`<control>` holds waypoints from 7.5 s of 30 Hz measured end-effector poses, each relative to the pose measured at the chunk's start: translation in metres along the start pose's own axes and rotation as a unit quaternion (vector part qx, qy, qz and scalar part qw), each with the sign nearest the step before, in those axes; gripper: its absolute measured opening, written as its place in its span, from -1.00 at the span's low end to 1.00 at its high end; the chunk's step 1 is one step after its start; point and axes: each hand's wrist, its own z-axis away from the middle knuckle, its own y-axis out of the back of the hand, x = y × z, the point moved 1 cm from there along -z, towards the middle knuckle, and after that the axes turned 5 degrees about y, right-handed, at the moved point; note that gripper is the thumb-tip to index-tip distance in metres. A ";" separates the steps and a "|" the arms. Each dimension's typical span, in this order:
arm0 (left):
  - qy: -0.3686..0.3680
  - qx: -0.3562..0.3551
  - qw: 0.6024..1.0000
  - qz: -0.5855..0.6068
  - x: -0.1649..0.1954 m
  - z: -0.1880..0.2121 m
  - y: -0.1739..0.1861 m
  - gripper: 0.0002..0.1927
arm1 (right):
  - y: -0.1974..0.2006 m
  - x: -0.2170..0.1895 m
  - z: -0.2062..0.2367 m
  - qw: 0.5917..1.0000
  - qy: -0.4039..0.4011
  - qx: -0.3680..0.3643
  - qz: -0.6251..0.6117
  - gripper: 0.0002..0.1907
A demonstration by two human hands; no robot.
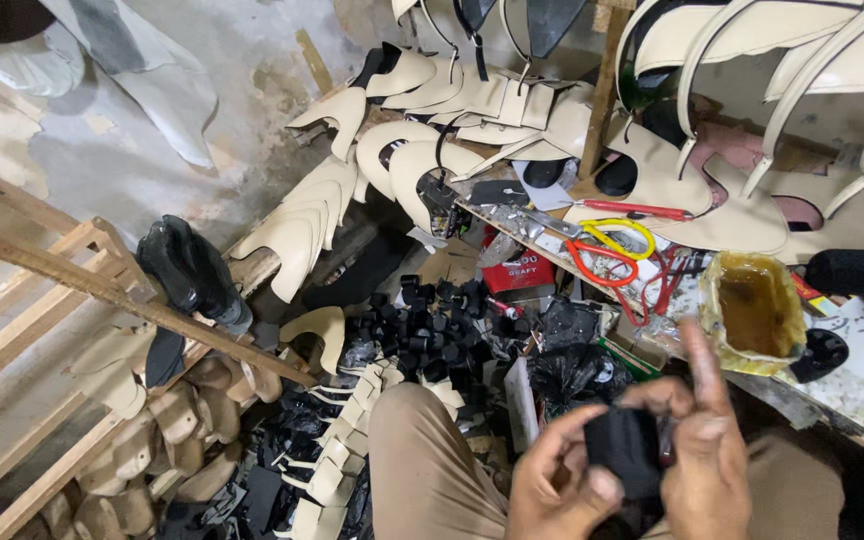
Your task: The person repeatedly wraps small black shoe components with black thread by hand, then uses scissors to cut the thread. The person also places wrapped parts into a plastic bag. The task is performed one at a time in a cluttered workshop.
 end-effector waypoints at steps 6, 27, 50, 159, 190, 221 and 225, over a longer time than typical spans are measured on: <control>0.121 -0.042 0.936 0.327 0.003 -0.007 0.007 -0.27 | -0.013 -0.011 0.013 0.992 0.061 -0.104 0.039 0.34; 0.091 -0.098 0.991 -0.023 0.059 -0.020 0.036 -0.26 | -0.013 0.035 -0.006 0.965 -0.168 -0.149 0.133 -0.05; 0.127 0.532 0.837 0.015 0.079 -0.264 0.144 -0.40 | 0.083 0.164 -0.054 0.837 -0.368 -0.340 0.220 -0.07; 0.297 0.293 0.905 0.077 0.026 -0.089 0.034 -0.57 | -0.019 0.155 -0.063 0.686 -0.102 -0.325 0.643 0.09; 0.209 0.111 0.928 0.287 0.012 -0.109 0.004 -0.49 | 0.013 0.071 -0.030 0.977 -0.214 0.015 -0.002 0.10; 0.042 -0.082 0.983 -0.161 0.078 -0.083 0.004 -0.36 | 0.019 0.017 -0.037 0.986 -0.019 -0.098 0.134 0.15; 0.045 -0.092 0.989 -0.105 0.076 -0.084 0.006 -0.31 | 0.013 0.011 -0.042 0.972 -0.088 -0.104 0.192 0.11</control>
